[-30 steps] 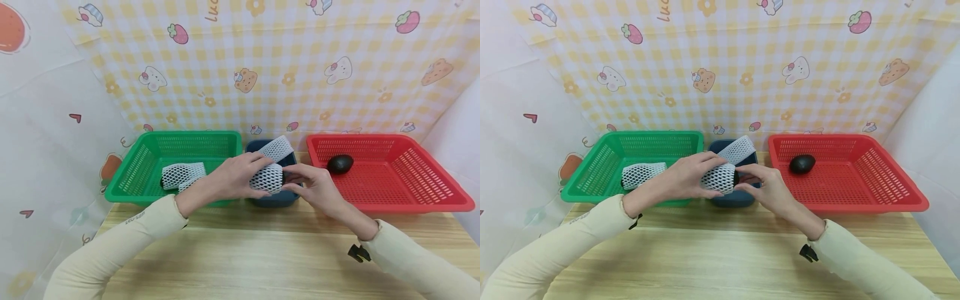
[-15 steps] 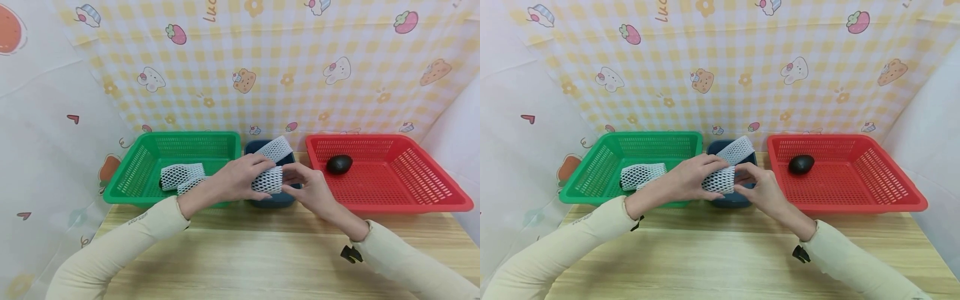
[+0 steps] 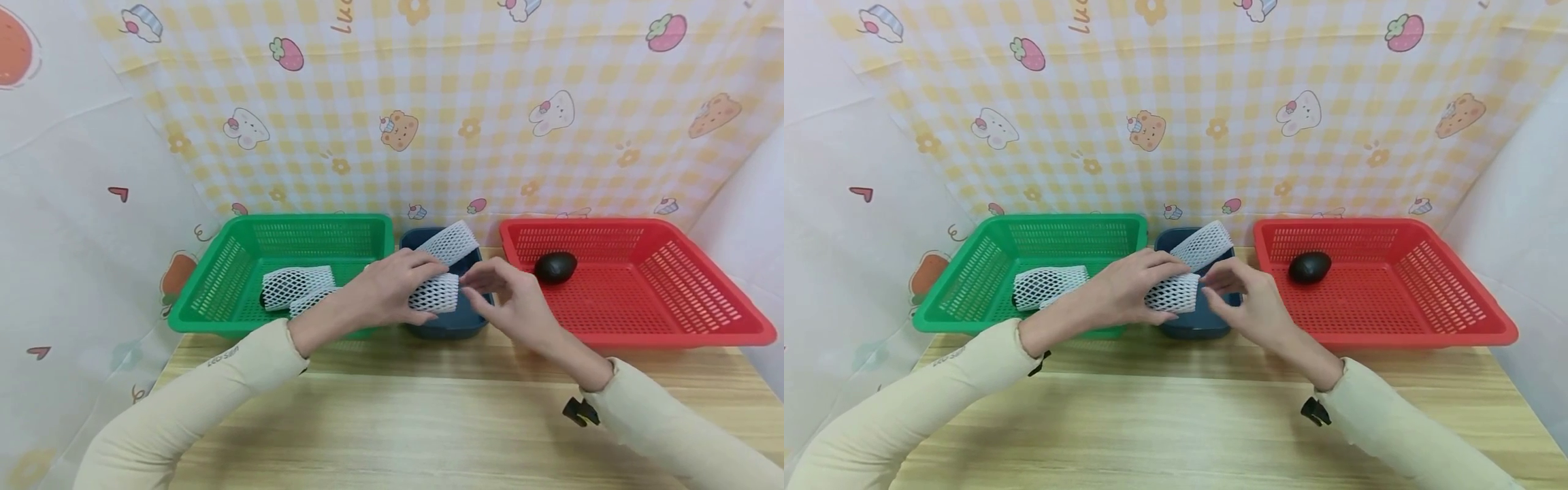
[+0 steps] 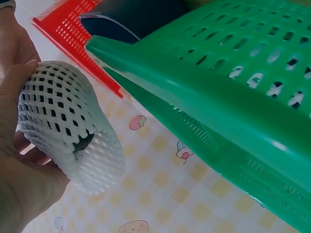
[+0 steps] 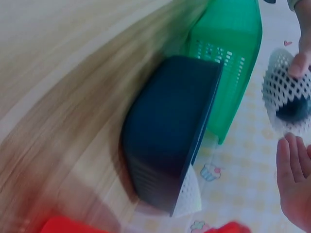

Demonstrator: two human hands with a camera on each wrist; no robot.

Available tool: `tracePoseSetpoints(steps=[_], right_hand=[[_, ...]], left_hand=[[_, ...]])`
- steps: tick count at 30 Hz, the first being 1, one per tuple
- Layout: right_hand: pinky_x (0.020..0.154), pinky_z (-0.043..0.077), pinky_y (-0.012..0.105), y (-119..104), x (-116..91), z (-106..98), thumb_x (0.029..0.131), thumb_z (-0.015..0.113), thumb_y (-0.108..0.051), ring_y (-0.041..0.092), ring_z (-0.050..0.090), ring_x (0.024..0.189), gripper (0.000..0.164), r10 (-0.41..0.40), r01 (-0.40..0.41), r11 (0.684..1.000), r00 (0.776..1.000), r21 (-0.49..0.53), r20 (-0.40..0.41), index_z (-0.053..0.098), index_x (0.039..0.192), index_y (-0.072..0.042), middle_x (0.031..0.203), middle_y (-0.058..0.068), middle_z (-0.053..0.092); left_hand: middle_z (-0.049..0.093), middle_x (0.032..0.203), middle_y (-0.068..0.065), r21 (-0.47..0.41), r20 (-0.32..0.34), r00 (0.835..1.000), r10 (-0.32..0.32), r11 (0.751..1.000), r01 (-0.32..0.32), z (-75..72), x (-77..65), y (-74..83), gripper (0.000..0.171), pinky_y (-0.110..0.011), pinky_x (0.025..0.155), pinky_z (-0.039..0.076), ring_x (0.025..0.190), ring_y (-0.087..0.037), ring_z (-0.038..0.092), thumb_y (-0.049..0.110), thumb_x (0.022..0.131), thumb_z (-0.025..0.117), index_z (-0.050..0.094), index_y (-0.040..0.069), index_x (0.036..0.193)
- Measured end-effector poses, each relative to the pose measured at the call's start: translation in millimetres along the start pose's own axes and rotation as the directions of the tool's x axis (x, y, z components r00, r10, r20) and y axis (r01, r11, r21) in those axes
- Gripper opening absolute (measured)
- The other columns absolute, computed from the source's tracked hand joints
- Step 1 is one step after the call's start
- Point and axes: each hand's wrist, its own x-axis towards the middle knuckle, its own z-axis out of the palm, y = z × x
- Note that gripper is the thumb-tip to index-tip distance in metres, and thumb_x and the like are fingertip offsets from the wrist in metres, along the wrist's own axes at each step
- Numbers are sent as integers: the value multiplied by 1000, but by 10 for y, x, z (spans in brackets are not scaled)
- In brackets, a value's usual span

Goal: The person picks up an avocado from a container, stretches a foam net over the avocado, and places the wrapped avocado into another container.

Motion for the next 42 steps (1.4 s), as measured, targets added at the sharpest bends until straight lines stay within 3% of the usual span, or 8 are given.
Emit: tracePoseSetpoints(steps=[3, 6, 10, 15, 22, 30, 35, 42], right_hand=[[87, 55, 32, 17, 23, -40, 87, 74, 8, 22, 66, 100, 35, 50, -50, 998, 999, 49, -1, 62, 118, -3, 113, 8, 66], [92, 53, 37, 39, 67, -25, 89, 76, -1, 23, 62, 110, 44, 126, -131, 989, 990, 66, 67, 57, 128, -3, 123, 10, 62], [94, 52, 40, 70, 127, 48, 91, 79, -14, 22, 59, 119, 60, 197, -218, 974, 954, 67, 228, 48, 142, -6, 137, 8, 56], [87, 56, 41, 86, 164, 140, 91, 79, -19, 26, 62, 110, 62, 208, -272, 950, 917, 154, 340, 48, 144, -9, 131, 8, 58], [81, 58, 42, 83, 158, 195, 90, 80, -18, 31, 60, 107, 63, 237, -328, 917, 907, 228, 348, 48, 143, -6, 127, 12, 59], [83, 57, 42, 88, 162, 199, 91, 75, -11, 32, 58, 110, 62, 204, -289, 913, 935, 289, 289, 44, 144, -3, 131, 14, 55], [84, 57, 41, 89, 138, 137, 89, 76, -9, 34, 55, 113, 63, 239, -308, 915, 934, 261, 265, 44, 142, -4, 133, 15, 53], [84, 57, 43, 94, 87, 64, 86, 79, -3, 38, 51, 118, 68, 314, -376, 882, 919, 285, 240, 43, 144, -4, 137, 15, 49]], left_hand=[[60, 132, -7, 4, 3, 1000, -8, 1000, 8, 2, -9, -8, 70, -37, 95, 49, 115, -25, 56, 35, 79, 89, 62, 6, 137], [60, 132, -8, 10, 1, 1000, 3, 1000, -3, 11, -8, 0, 70, -38, 99, 47, 117, -26, 55, 36, 79, 89, 62, 6, 137], [60, 133, -10, 15, 0, 999, 32, 999, -32, 21, 10, 33, 71, -40, 103, 45, 121, -27, 54, 36, 81, 88, 61, 6, 139], [59, 135, -10, 9, 6, 999, 40, 999, -40, 28, 22, 65, 76, -41, 105, 42, 124, -27, 52, 34, 81, 88, 56, 8, 145], [58, 134, -8, -11, -44, 998, 46, 999, -46, 63, 6, 56, 74, -39, 106, 41, 121, -25, 54, 35, 81, 88, 56, 9, 143], [52, 142, -10, -37, -188, 977, 103, 993, -112, 55, -27, -27, 94, -39, 104, 42, 125, -25, 53, 50, 71, 91, 51, 8, 146], [46, 150, -12, 24, -175, 982, 70, 997, -67, -22, -192, -132, 108, -48, 104, 41, 132, -28, 47, 59, 67, 90, 44, 9, 151], [42, 153, -9, 9, -75, 989, -128, 992, 129, -126, -655, -318, 112, -56, 105, 38, 136, -29, 43, 56, 67, 92, 39, 12, 155]])
